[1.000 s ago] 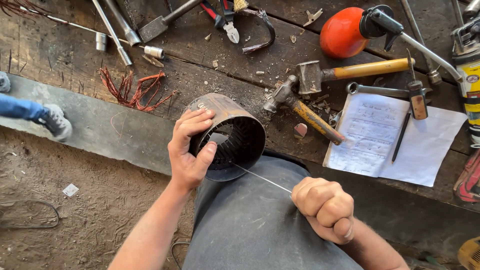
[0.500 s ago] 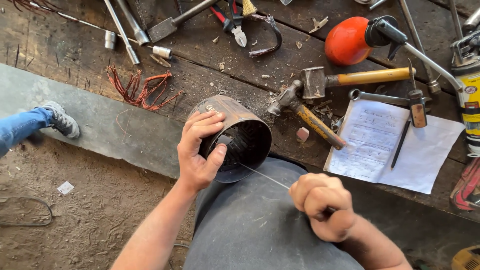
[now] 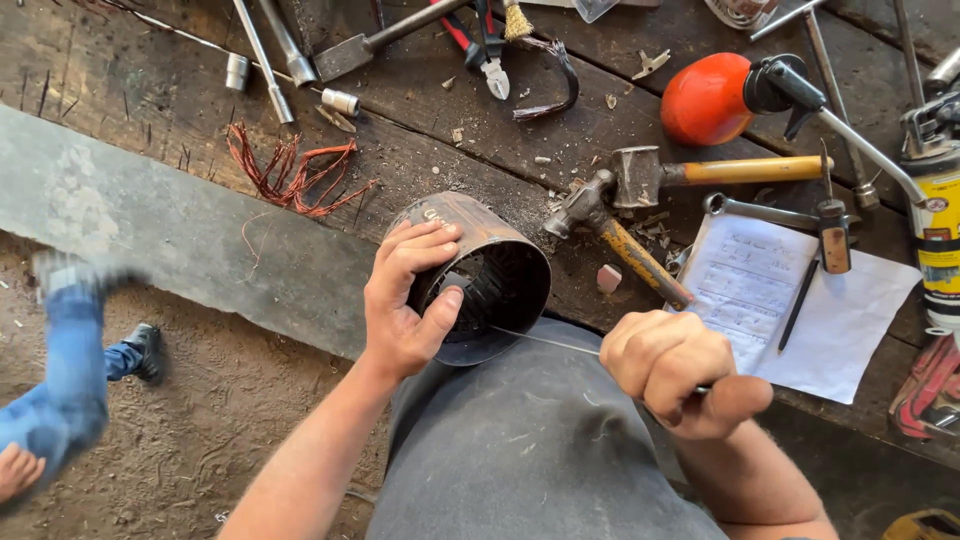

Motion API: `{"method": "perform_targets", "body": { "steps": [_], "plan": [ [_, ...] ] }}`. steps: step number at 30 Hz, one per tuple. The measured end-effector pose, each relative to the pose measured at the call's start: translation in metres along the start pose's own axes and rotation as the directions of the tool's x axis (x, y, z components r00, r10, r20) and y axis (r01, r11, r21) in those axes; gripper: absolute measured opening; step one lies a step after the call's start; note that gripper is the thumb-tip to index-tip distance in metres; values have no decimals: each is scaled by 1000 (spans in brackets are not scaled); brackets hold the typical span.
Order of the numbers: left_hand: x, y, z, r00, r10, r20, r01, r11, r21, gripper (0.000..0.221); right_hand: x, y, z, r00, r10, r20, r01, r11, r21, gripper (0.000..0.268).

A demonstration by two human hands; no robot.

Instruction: Repairing an electric motor stator by tapping components with a hammer and threading wire through slots.

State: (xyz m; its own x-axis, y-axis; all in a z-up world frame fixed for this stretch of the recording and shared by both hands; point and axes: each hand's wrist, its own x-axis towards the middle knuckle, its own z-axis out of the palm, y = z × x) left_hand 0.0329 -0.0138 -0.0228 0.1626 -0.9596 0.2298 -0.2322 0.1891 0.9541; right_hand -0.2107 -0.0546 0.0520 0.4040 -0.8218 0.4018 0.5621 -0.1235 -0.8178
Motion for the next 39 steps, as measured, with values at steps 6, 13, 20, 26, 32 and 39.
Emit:
{"method": "perform_targets", "body": {
  "steps": [6,13,20,26,32,39],
  "plan": [
    [0,-1,0,1000,2,-6,-2,1000,-3,37,-5,11,-7,997,16,-80,-11,997,70,74],
    [-1,-3,0,1000,10,3,-10,1000,6,37,-6,23,-23,991,-30,-130,60,972,228,70],
    [-1,-1,0,1000,6,17,-6,1000,13,37,-5,27,-27,993,-12,-118,43,963,268,74],
    [-1,1,1,1000,3,17,-3,1000,17,37,4,23,-27,999,13,-53,1,967,254,76],
    [-3,1,2,1000,16,26,-16,999,30,38,18,32,-28,996,28,86,-50,961,273,79],
    [-5,1,3,999,37,9,-37,999,40,36,18,49,-46,993,103,57,-116,944,310,78]
  ]
}}
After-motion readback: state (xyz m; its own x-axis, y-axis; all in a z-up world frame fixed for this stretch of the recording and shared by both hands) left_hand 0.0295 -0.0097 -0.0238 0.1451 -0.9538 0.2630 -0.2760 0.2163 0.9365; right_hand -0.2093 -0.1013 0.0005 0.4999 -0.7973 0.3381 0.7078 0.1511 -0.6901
